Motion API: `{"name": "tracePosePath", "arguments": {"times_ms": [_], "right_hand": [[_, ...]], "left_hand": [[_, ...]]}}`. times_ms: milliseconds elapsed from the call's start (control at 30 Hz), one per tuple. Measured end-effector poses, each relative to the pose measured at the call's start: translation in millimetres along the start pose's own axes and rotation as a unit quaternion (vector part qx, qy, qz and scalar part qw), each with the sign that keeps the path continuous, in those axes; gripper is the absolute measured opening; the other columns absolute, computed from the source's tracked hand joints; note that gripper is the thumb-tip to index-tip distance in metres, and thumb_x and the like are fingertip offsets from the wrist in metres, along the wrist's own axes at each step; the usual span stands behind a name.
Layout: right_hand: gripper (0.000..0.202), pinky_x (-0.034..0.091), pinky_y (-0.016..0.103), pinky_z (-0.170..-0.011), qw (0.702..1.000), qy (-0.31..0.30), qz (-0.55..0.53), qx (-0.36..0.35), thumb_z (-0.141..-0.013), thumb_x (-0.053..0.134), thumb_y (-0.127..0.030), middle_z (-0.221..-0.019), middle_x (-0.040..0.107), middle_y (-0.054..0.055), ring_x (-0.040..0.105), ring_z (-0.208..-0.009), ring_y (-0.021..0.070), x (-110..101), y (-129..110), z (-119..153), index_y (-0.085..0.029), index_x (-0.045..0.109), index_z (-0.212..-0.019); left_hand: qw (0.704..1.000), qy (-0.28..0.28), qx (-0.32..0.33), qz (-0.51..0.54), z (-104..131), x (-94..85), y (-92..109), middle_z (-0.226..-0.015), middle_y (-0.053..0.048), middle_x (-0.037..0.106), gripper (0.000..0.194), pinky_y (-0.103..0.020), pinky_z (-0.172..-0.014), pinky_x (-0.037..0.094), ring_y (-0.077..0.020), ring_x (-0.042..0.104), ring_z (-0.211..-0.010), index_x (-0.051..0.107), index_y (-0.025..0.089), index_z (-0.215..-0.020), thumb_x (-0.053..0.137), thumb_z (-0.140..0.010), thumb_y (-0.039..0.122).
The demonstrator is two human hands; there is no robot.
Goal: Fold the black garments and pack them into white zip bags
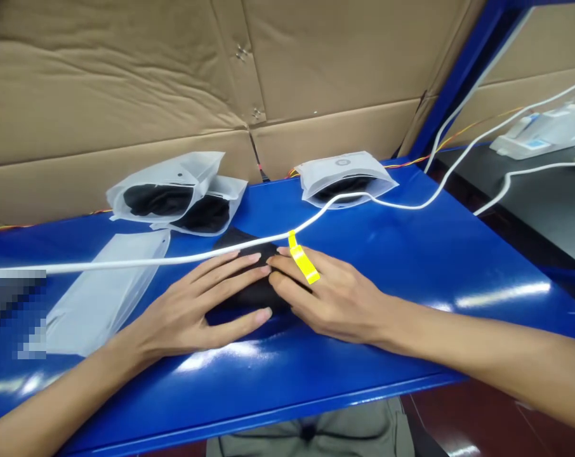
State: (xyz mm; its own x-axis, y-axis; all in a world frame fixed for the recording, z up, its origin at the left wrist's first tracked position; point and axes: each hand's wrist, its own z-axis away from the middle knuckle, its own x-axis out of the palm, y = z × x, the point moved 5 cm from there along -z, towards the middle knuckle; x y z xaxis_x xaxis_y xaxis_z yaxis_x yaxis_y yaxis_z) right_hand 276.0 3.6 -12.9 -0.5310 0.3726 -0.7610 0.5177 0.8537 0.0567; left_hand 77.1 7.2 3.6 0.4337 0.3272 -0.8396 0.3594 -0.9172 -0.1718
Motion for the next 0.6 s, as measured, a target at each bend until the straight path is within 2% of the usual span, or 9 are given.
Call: {"name": "tracePosePath", "arguments": {"times_ms": [133, 200, 300, 433, 500, 533, 600], "right_hand": [[0.029, 0.061, 0.050, -0.109, 1.000, 0.008, 0.003, -0.019, -0.102, 0.051, -0.009, -0.128, 0.077, 0.017, 0.070, -0.129, 0.0305, -2.6, -1.8, -1.8, -0.012, 0.070, -0.124], [0.025, 0.062, 0.052, -0.107, 0.999, 0.010, 0.036, -0.039, -0.101, 0.057, -0.011, -0.128, 0.077, 0.020, 0.071, -0.125, 0.0326, -3.7, -5.3, -4.0, -0.008, 0.071, -0.122], [0.028, 0.064, 0.047, -0.099, 0.994, 0.011, 0.099, -0.053, -0.099, 0.065, -0.011, -0.128, 0.078, 0.019, 0.075, -0.115, 0.0310, -5.2, -7.0, -5.5, -0.006, 0.071, -0.126], [0.025, 0.066, 0.042, -0.090, 0.989, 0.014, 0.134, -0.057, -0.098, 0.060, -0.004, -0.124, 0.080, 0.015, 0.078, -0.104, 0.0294, -5.2, -1.7, -3.8, -0.008, 0.072, -0.119], [0.025, 0.067, 0.040, -0.090, 0.989, 0.016, 0.136, -0.055, -0.097, 0.056, -0.003, -0.123, 0.081, 0.014, 0.078, -0.103, 0.0286, -4.3, 2.0, -2.8, -0.009, 0.072, -0.115], [0.026, 0.067, 0.039, -0.090, 0.989, 0.019, 0.136, -0.052, -0.096, 0.054, -0.001, -0.122, 0.081, 0.014, 0.078, -0.103, 0.0287, -4.1, 3.6, -2.3, -0.009, 0.072, -0.113], [0.029, 0.067, 0.040, -0.091, 0.990, 0.023, 0.134, -0.045, -0.093, 0.054, 0.002, -0.121, 0.081, 0.014, 0.078, -0.105, 0.0298, -4.0, 5.5, -1.2, -0.009, 0.071, -0.114]], "left_hand": [[0.998, -0.006, 0.042, -0.046, -0.6, -6.8, 4.7, -0.134, -0.013, 0.078, 0.035, -0.037, -0.116, 0.059, -0.0256, 0.069, -0.136, 0.067, 0.012, -0.138, 0.059, -0.105, 0.009], [0.998, -0.007, 0.033, -0.056, -1.5, -8.5, 8.5, -0.132, -0.014, 0.079, 0.033, -0.038, -0.116, 0.058, -0.0264, 0.069, -0.135, 0.067, 0.008, -0.136, 0.055, -0.105, 0.007], [0.998, -0.005, -0.003, -0.063, -3.1, -10.3, 11.5, -0.129, -0.011, 0.080, 0.032, -0.036, -0.111, 0.061, -0.0244, 0.073, -0.129, 0.068, 0.014, -0.133, 0.060, -0.103, 0.009], [0.996, 0.009, -0.040, -0.080, -3.2, -20.2, 5.5, -0.123, -0.011, 0.080, 0.022, -0.033, -0.094, 0.066, -0.0236, 0.079, -0.109, 0.064, 0.020, -0.124, 0.065, -0.102, 0.021], [0.984, -0.023, -0.097, -0.146, -1.8, -25.9, -6.9, -0.114, -0.014, 0.078, 0.023, -0.037, -0.084, 0.065, -0.0282, 0.078, -0.102, 0.064, 0.016, -0.122, 0.060, -0.104, 0.030], [0.969, -0.056, -0.140, -0.193, 0.1, -28.4, -15.8, -0.107, -0.016, 0.077, 0.025, -0.041, -0.080, 0.064, -0.0316, 0.076, -0.098, 0.065, 0.014, -0.118, 0.056, -0.106, 0.035], [0.920, -0.150, -0.244, -0.269, 8.5, -31.8, -36.9, -0.092, -0.016, 0.072, 0.035, -0.047, -0.079, 0.060, -0.0366, 0.072, -0.092, 0.068, 0.012, -0.107, 0.046, -0.108, 0.039]]}}
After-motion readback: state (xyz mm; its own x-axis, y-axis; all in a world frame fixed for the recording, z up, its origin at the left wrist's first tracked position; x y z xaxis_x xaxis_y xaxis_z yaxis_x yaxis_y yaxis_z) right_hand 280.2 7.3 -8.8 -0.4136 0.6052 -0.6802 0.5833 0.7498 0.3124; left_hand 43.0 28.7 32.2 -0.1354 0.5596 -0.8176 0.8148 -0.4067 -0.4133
